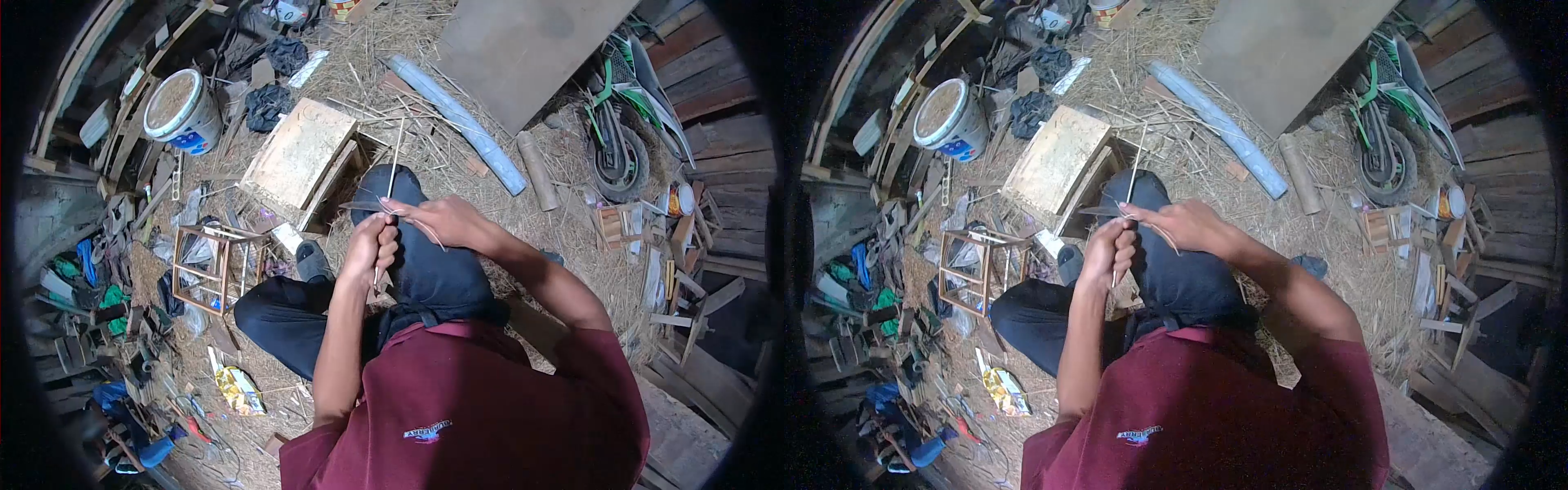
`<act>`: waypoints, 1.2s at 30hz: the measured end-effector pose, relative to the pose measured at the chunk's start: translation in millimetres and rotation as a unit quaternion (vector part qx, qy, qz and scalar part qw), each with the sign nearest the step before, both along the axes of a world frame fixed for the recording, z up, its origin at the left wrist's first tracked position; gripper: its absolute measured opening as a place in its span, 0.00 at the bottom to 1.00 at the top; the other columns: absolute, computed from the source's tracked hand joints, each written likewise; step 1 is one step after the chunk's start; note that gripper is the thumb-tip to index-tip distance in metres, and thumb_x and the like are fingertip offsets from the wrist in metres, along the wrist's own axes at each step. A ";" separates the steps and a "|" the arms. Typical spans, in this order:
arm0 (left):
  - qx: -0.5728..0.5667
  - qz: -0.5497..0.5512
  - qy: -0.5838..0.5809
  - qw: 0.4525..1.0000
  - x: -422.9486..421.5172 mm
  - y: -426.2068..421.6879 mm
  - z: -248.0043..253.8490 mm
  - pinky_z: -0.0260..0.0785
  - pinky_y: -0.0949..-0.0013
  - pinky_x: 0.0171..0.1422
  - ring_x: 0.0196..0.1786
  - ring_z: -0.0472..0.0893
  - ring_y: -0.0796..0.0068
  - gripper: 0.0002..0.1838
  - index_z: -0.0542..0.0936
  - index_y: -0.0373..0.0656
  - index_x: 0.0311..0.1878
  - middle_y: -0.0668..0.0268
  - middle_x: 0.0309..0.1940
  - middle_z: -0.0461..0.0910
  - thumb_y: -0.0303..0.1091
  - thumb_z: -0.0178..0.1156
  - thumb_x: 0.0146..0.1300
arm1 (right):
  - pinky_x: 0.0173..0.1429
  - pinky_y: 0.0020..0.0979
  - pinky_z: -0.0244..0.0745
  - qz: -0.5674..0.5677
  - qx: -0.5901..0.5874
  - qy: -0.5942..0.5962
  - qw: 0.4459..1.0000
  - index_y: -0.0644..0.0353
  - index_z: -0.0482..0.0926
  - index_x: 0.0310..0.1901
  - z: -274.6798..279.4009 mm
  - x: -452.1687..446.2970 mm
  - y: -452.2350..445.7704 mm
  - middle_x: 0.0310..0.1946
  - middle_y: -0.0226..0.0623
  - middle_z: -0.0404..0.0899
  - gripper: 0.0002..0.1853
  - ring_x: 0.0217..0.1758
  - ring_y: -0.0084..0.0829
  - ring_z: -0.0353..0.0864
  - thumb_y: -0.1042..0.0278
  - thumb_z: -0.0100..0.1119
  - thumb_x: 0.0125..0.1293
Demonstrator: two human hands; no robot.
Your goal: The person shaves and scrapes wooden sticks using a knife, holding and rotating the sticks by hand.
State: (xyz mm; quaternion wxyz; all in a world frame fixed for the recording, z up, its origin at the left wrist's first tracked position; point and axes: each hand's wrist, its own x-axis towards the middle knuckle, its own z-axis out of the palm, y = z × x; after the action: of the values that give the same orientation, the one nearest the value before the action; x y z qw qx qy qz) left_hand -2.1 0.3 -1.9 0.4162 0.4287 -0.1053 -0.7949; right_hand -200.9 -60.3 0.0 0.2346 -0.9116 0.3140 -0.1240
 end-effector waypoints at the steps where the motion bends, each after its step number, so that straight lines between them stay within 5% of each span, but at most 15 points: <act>1: 0.000 -0.005 -0.008 1.000 -0.7 -5.4 -2.4 0.40 0.78 0.14 0.14 0.53 0.88 0.10 0.68 0.48 0.38 0.78 0.17 0.59 0.39 0.43 0.76 | 0.26 0.44 0.75 0.006 -0.013 0.004 1.000 0.33 0.55 0.74 -3.7 1.4 -4.3 0.19 0.41 0.77 0.32 0.20 0.44 0.79 0.62 0.50 0.71; 7: -0.004 -0.015 -0.065 0.998 2.1 8.4 6.2 0.37 0.80 0.12 0.13 0.51 0.91 0.10 0.68 0.49 0.38 0.81 0.17 0.56 0.38 0.41 0.77 | 0.19 0.41 0.70 -0.042 -0.008 -0.014 0.999 0.32 0.58 0.73 -18.1 8.0 -23.7 0.16 0.43 0.74 0.29 0.15 0.39 0.76 0.61 0.49 0.72; 11: 0.040 -0.020 -0.001 0.999 8.3 34.5 15.7 0.36 0.81 0.12 0.13 0.49 0.92 0.10 0.68 0.51 0.37 0.82 0.17 0.54 0.39 0.41 0.77 | 0.17 0.37 0.66 -0.115 -0.006 0.064 0.991 0.36 0.61 0.72 -22.5 -2.0 -59.7 0.11 0.40 0.68 0.26 0.10 0.32 0.67 0.61 0.48 0.73; 18: 0.053 0.019 0.080 0.995 9.1 30.4 3.4 0.36 0.81 0.13 0.13 0.50 0.92 0.10 0.69 0.49 0.38 0.81 0.17 0.55 0.38 0.41 0.77 | 0.24 0.45 0.70 -0.034 0.033 -0.082 0.996 0.37 0.63 0.70 -21.5 9.0 -34.8 0.16 0.48 0.73 0.26 0.17 0.49 0.75 0.63 0.50 0.71; 22: 0.054 0.028 0.081 0.995 9.3 1.1 -0.3 0.34 0.81 0.12 0.12 0.48 0.92 0.10 0.70 0.49 0.37 0.82 0.17 0.53 0.37 0.42 0.77 | 0.25 0.45 0.71 0.029 0.067 -0.001 0.997 0.34 0.60 0.72 1.9 10.2 -19.7 0.17 0.47 0.73 0.29 0.19 0.48 0.77 0.63 0.52 0.70; 29: 0.053 0.011 0.009 0.999 3.5 6.6 7.7 0.34 0.80 0.12 0.12 0.48 0.91 0.11 0.68 0.51 0.36 0.82 0.16 0.52 0.38 0.42 0.77 | 0.24 0.45 0.70 -0.048 0.054 0.022 0.997 0.33 0.59 0.72 -10.1 9.7 -24.1 0.16 0.46 0.72 0.29 0.16 0.46 0.74 0.61 0.51 0.71; 33: 0.064 0.008 0.056 0.996 9.8 49.0 8.7 0.35 0.80 0.12 0.12 0.49 0.91 0.10 0.68 0.51 0.36 0.81 0.17 0.53 0.38 0.42 0.77 | 0.27 0.44 0.71 -0.094 0.082 -0.005 0.992 0.36 0.63 0.71 -10.9 -0.1 -38.8 0.31 0.53 0.80 0.28 0.19 0.49 0.76 0.65 0.52 0.70; 36: 0.058 -0.002 0.053 0.997 8.4 49.9 7.7 0.35 0.80 0.12 0.13 0.49 0.92 0.09 0.68 0.51 0.37 0.81 0.17 0.55 0.38 0.42 0.77 | 0.23 0.46 0.68 -0.090 0.050 -0.043 0.994 0.33 0.59 0.72 -17.6 -5.5 -36.3 0.15 0.49 0.71 0.29 0.15 0.48 0.73 0.62 0.50 0.72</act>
State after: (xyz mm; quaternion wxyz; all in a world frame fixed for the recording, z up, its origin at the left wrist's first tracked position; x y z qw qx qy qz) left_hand 6.3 50.2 5.9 0.3936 0.4094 -0.0378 -0.8222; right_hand -206.3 -96.6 -17.6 0.2807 -0.8606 0.3905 -0.1675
